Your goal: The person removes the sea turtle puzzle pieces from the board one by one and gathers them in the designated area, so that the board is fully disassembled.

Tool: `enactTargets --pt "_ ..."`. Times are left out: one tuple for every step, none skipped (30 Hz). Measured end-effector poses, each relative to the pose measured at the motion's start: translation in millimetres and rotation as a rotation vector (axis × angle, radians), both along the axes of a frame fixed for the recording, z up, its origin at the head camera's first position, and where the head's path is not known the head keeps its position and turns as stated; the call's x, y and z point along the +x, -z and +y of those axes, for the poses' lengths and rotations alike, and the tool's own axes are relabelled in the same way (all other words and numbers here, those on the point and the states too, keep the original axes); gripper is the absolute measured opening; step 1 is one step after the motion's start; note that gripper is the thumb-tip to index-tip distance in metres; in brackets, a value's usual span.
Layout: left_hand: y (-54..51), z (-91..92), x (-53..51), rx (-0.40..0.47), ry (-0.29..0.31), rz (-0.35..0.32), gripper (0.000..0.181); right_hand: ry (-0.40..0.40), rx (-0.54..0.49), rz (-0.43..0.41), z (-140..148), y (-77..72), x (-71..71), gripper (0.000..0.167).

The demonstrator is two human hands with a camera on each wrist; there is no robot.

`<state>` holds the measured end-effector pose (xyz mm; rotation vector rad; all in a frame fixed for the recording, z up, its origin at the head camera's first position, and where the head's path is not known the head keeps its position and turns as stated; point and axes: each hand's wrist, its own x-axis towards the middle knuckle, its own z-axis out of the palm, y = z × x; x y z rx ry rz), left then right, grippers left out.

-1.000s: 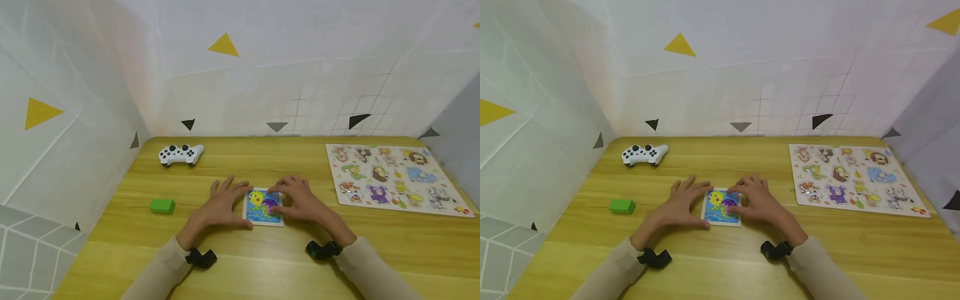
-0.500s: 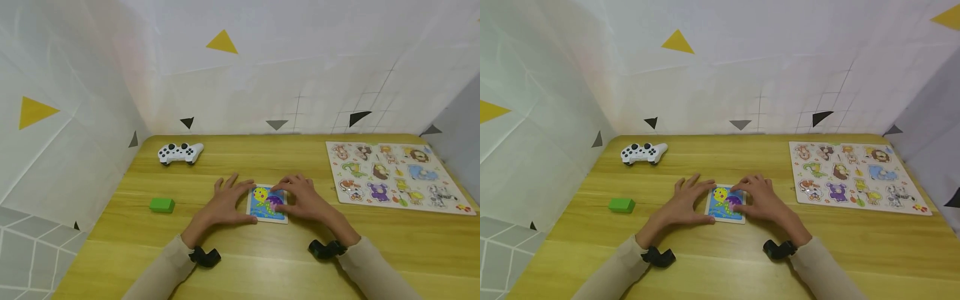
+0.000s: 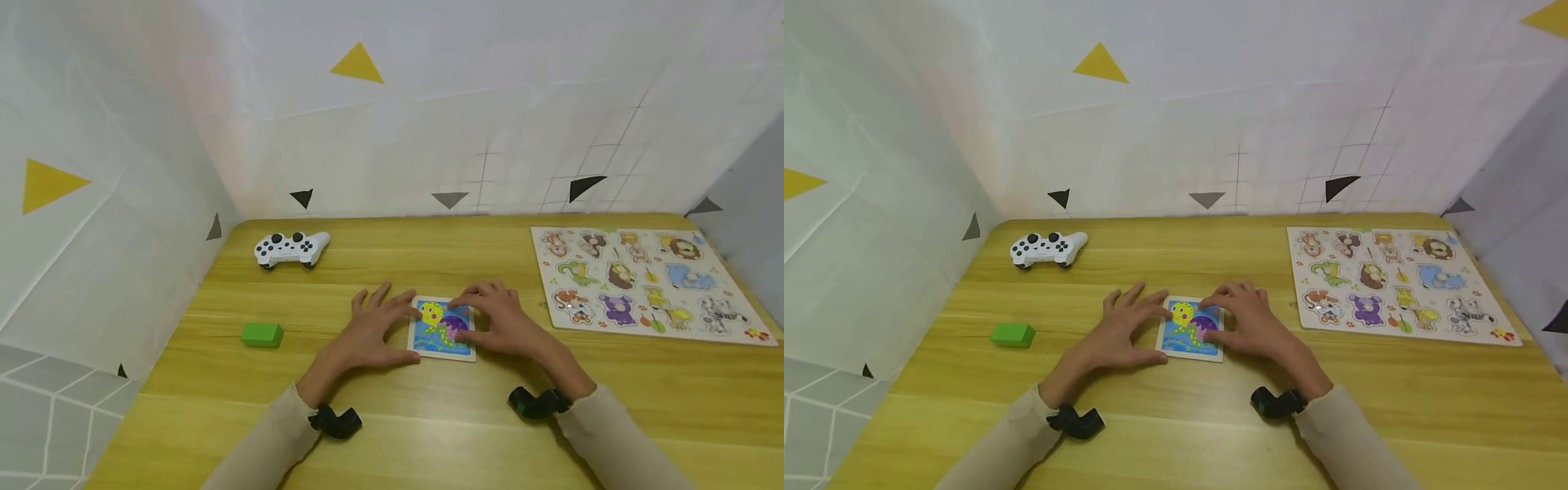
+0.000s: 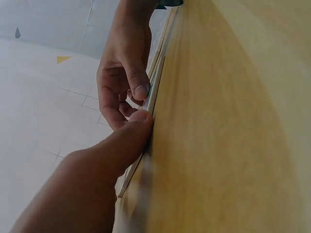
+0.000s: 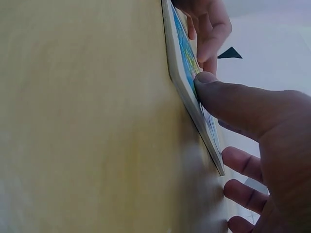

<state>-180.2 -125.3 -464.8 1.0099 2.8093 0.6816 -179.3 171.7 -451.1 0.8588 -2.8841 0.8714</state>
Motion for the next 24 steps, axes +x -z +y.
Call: enactTargets --pt "0.2 -0.4 -0.1 0.001 0.005 0.006 0.066 0.005 0.002 0.0 0.8 0.3 -0.3 0.046" --pt "0.4 -0.7 -0.2 0.002 0.01 0.011 0.064 0.008 0.002 -0.002 1.5 0.5 -0.5 0.046" --pt "0.6 -0.9 -0.3 0.002 0.015 0.017 0.062 0.011 0.002 -0.005 2.1 0.6 -0.6 0.046" --pt "0.7 -1.2 -0.3 0.004 0.018 0.021 0.06 0.014 0.001 -0.01 2.6 0.7 -0.6 0.046" --pt "0.7 -1.4 -0.3 0.005 0.021 0.024 0.058 0.015 0.002 -0.013 3.0 0.8 -0.7 0.046" --pt "1.0 -1.6 -0.5 0.007 0.023 0.029 0.055 0.015 -0.001 -0.015 3.4 0.8 -0.7 0.046" --pt "1.1 -1.7 -0.6 0.008 0.026 0.033 0.054 0.016 -0.003 -0.017 3.6 0.8 -0.7 0.047" --pt "1.2 -1.8 -0.7 0.01 0.027 0.035 0.052 0.016 -0.003 -0.018 3.8 0.8 -0.7 0.047" --pt "1.2 -2.0 -0.6 0.01 0.028 0.036 0.051 0.016 -0.003 -0.018 3.9 0.7 -0.6 0.048" --pt "1.1 -2.0 -0.7 0.014 0.027 0.038 0.049 0.017 -0.003 -0.018 3.8 0.2 -0.5 0.049" --pt "0.9 -1.9 -0.9 0.015 0.028 0.041 0.048 0.018 -0.003 -0.015 3.7 -0.2 -0.5 0.049" --pt "0.8 -1.9 -0.9 0.018 0.028 0.041 0.047 0.019 -0.003 -0.013 3.5 -0.7 -0.4 0.05" --pt "0.7 -1.8 -0.9 0.021 0.028 0.041 0.046 0.02 -0.002 -0.011 3.0 -1.0 -0.2 0.051" --pt "0.6 -1.8 -0.9 0.024 0.027 0.041 0.045 0.021 0.001 -0.01 2.5 -1.0 -0.1 0.052" --pt "0.6 -1.8 -0.9 0.027 0.028 0.041 0.044 0.022 0.003 -0.01 1.8 -1.0 0.0 0.053" --pt "0.6 -1.8 -0.9 0.03 0.027 0.042 0.043 0.022 0.005 -0.01 1.1 -0.8 0.2 0.054" --pt "0.5 -1.7 -0.7 0.036 0.028 0.041 0.042 0.021 0.007 -0.008 0.6 -0.3 0.3 0.054" --pt "0.5 -1.8 -0.6 0.041 0.029 0.041 0.042 0.018 0.01 -0.007 -0.2 0.3 0.4 0.054" --pt "0.4 -1.8 -0.5 0.044 0.03 0.042 0.041 0.014 0.01 -0.006 -1.0 0.8 0.6 0.054" --pt "0.3 -1.7 -0.4 0.048 0.031 0.043 0.04 0.011 0.01 -0.005 -1.8 1.4 0.9 0.054" --pt "0.3 -1.7 -0.4 0.05 0.032 0.045 0.04 0.008 0.01 -0.004 -2.5 1.9 1.2 0.054" --pt "0.4 -1.6 -0.4 0.052 0.033 0.046 0.039 0.005 0.009 -0.003 -3.2 2.3 1.6 0.053" --pt "0.5 -1.4 -0.5 0.053 0.037 0.048 0.039 0.004 0.009 -0.002 -3.7 2.6 1.9 0.053" --pt "0.5 -1.3 -0.6 0.049 0.039 0.05 0.039 0.003 0.009 -0.003 -4.2 2.8 2.2 0.053"
